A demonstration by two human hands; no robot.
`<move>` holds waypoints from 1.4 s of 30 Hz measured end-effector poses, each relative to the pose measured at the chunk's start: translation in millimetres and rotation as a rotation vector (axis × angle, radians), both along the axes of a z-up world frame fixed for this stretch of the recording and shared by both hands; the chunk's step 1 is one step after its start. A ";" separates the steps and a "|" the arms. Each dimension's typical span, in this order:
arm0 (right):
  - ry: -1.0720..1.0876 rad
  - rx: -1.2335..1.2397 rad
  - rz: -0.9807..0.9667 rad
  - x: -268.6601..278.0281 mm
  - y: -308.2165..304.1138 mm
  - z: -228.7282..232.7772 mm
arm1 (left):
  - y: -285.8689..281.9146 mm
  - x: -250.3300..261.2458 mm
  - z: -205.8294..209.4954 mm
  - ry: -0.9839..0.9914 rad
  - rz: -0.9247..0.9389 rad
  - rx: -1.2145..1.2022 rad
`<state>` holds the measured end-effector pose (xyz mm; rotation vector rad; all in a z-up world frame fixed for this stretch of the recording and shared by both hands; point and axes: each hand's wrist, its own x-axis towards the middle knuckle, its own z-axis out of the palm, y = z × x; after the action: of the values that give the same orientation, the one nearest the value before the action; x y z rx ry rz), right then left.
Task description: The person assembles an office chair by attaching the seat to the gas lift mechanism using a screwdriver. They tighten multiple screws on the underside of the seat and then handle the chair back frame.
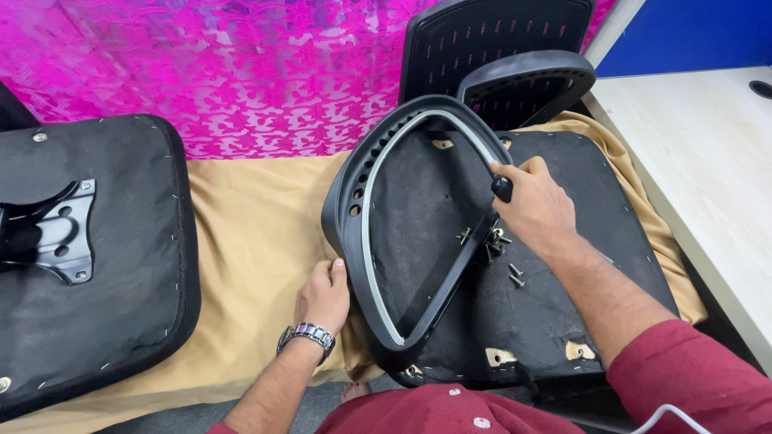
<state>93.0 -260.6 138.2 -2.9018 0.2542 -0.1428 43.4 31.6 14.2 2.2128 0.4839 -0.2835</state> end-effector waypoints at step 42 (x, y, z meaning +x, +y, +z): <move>-0.130 -0.100 0.094 42.5 22.1 -0.4 | -29.6 142.1 46.2 -0.617 -0.643 0.556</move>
<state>135.5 -238.5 137.8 -2.9806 0.0906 -0.3353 185.5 2.0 60.4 2.7766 -0.5643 0.2447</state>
